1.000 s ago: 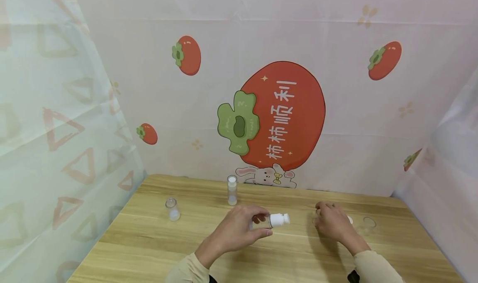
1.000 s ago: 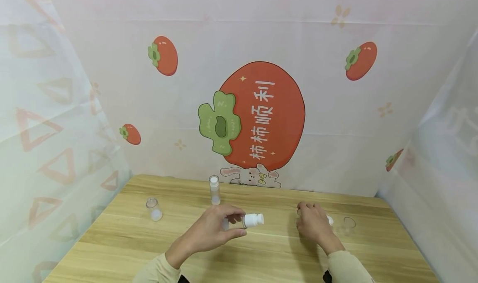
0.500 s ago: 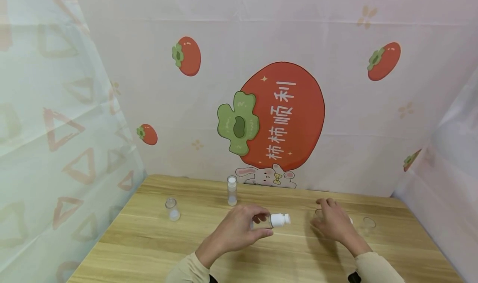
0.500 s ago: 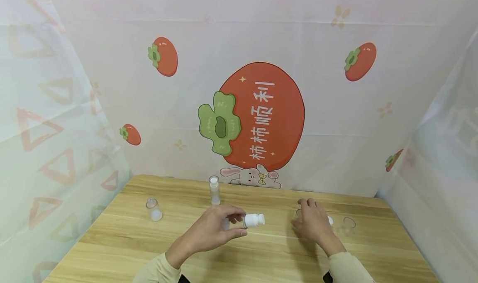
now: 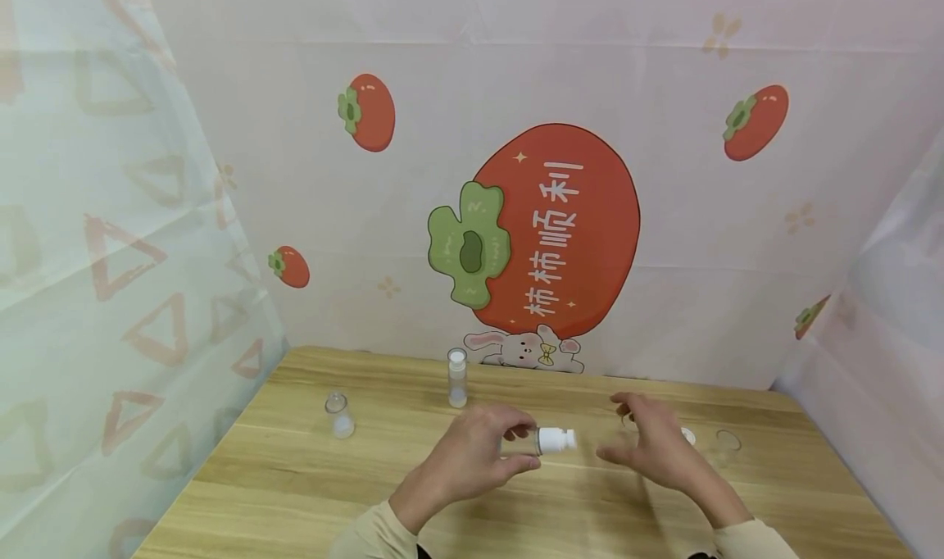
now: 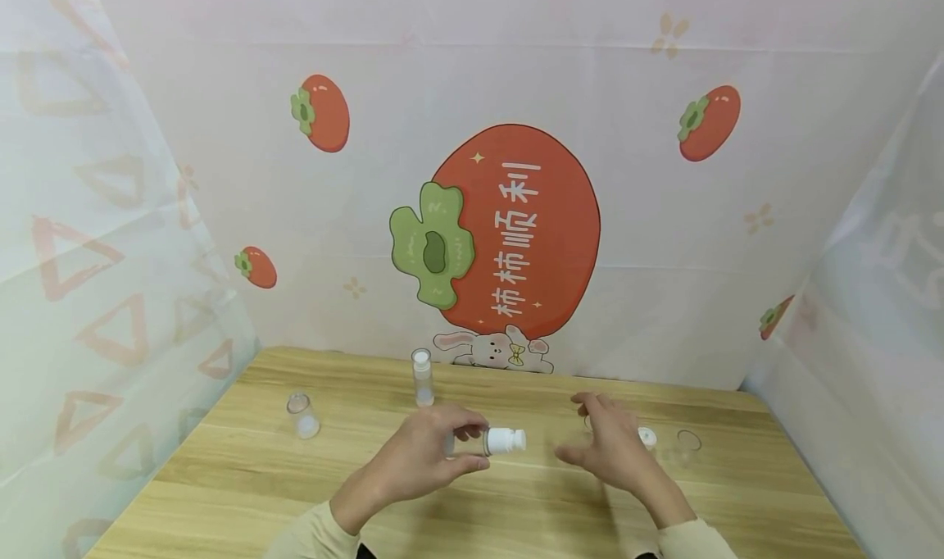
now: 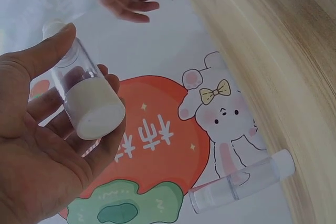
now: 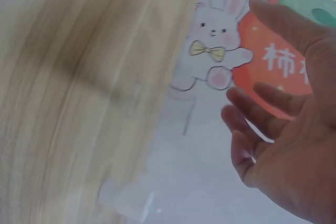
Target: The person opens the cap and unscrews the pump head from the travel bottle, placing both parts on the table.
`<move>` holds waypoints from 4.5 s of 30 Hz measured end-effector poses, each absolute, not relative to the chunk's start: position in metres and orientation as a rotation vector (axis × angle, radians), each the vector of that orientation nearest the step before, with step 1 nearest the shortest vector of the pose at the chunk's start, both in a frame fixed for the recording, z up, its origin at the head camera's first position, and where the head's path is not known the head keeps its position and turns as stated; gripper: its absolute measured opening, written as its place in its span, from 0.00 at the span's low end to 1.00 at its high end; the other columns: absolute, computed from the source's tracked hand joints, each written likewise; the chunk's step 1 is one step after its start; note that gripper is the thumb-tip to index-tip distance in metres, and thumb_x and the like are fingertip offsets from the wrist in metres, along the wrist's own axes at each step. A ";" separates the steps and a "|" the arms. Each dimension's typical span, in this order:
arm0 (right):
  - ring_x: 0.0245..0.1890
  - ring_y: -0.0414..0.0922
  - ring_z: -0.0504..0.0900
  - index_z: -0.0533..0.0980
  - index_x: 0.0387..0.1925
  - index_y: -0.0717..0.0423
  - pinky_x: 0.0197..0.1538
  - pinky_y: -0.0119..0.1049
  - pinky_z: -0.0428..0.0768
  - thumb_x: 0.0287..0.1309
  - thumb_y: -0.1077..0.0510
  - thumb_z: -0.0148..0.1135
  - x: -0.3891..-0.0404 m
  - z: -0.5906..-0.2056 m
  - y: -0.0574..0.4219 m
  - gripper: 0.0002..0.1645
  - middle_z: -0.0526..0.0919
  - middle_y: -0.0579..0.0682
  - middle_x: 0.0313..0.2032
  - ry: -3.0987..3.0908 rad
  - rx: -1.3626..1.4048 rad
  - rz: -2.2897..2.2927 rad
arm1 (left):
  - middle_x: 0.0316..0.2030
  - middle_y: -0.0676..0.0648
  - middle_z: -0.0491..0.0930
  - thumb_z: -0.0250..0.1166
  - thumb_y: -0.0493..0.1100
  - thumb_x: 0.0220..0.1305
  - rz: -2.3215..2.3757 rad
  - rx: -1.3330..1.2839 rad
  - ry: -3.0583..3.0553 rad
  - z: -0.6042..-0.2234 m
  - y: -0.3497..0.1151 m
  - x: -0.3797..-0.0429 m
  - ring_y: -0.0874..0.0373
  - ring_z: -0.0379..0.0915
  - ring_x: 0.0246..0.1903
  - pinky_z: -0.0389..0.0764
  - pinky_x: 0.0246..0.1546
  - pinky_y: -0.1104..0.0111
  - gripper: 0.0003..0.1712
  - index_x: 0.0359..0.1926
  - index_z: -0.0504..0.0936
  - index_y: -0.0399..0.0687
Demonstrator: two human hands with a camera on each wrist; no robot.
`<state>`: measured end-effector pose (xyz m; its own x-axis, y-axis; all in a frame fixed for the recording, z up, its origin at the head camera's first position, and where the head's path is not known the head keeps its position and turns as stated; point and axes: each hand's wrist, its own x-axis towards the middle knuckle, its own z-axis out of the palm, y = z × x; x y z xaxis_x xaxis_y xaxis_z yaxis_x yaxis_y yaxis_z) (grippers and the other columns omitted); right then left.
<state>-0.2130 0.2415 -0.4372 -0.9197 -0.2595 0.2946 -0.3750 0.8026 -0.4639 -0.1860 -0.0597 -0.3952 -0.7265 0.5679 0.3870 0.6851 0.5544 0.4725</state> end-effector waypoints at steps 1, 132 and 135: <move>0.45 0.55 0.78 0.74 0.58 0.64 0.48 0.53 0.75 0.41 0.47 0.84 -0.211 -0.436 0.240 0.46 0.81 0.52 0.44 -2.768 0.520 0.804 | 0.39 0.56 0.85 0.78 0.47 0.57 -0.893 -1.062 -2.599 -0.395 -0.059 -0.186 0.69 0.79 0.37 0.77 0.40 0.78 0.17 0.46 0.87 0.48; 0.39 0.45 0.84 0.77 0.52 0.58 0.40 0.41 0.86 0.66 0.63 0.65 -0.177 -0.397 0.189 0.14 0.82 0.55 0.46 -2.392 1.144 1.661 | 0.35 0.62 0.86 0.79 0.50 0.55 -0.917 -1.050 -2.552 -0.392 -0.046 -0.189 0.74 0.77 0.34 0.74 0.34 0.80 0.16 0.44 0.90 0.54; 0.39 0.44 0.84 0.78 0.50 0.57 0.41 0.40 0.86 0.67 0.64 0.65 -0.177 -0.397 0.188 0.11 0.81 0.55 0.45 -2.379 1.125 1.657 | 0.35 0.63 0.85 0.78 0.50 0.56 -0.924 -1.050 -2.564 -0.392 -0.046 -0.189 0.74 0.77 0.34 0.74 0.34 0.80 0.15 0.44 0.90 0.54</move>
<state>-0.1770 0.1880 -0.3966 -0.7377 -0.5363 0.4101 -0.5705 0.1706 -0.8034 -0.1890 -0.0455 -0.3923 -0.7202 0.5544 0.4171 0.6930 0.5468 0.4699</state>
